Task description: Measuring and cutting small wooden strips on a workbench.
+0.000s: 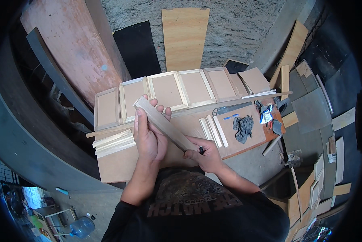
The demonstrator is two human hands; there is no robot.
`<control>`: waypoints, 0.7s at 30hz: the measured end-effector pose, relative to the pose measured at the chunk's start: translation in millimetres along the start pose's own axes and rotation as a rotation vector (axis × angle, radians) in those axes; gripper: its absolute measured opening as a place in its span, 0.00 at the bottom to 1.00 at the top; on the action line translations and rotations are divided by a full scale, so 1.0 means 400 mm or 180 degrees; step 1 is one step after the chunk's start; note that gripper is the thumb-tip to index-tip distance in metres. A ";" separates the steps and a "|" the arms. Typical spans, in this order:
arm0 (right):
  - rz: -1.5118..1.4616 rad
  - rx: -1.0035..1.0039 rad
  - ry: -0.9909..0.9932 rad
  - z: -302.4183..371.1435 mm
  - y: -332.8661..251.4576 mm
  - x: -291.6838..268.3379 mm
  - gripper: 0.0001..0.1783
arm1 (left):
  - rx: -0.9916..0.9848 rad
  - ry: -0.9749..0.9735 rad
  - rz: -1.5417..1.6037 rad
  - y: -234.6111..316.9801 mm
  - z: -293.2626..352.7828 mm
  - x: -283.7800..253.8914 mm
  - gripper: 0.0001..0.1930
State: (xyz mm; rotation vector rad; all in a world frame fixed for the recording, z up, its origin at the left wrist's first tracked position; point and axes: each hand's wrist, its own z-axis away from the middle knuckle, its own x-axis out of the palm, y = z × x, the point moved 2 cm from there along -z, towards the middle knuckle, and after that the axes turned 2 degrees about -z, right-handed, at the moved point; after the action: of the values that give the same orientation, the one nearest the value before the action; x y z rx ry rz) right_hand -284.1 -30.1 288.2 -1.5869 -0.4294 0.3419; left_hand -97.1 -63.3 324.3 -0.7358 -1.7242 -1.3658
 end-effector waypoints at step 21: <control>-0.0035 0.0066 -0.0047 0.008 0.011 -0.009 0.27 | -0.0030 -0.0093 0.0137 -0.007 0.000 0.000 0.23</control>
State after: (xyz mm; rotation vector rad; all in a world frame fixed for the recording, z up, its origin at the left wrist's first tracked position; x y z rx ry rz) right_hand -288.4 -29.2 283.5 -1.5622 -0.4445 0.3486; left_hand -99.5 -64.1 323.0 -0.7975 -1.7159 -1.3410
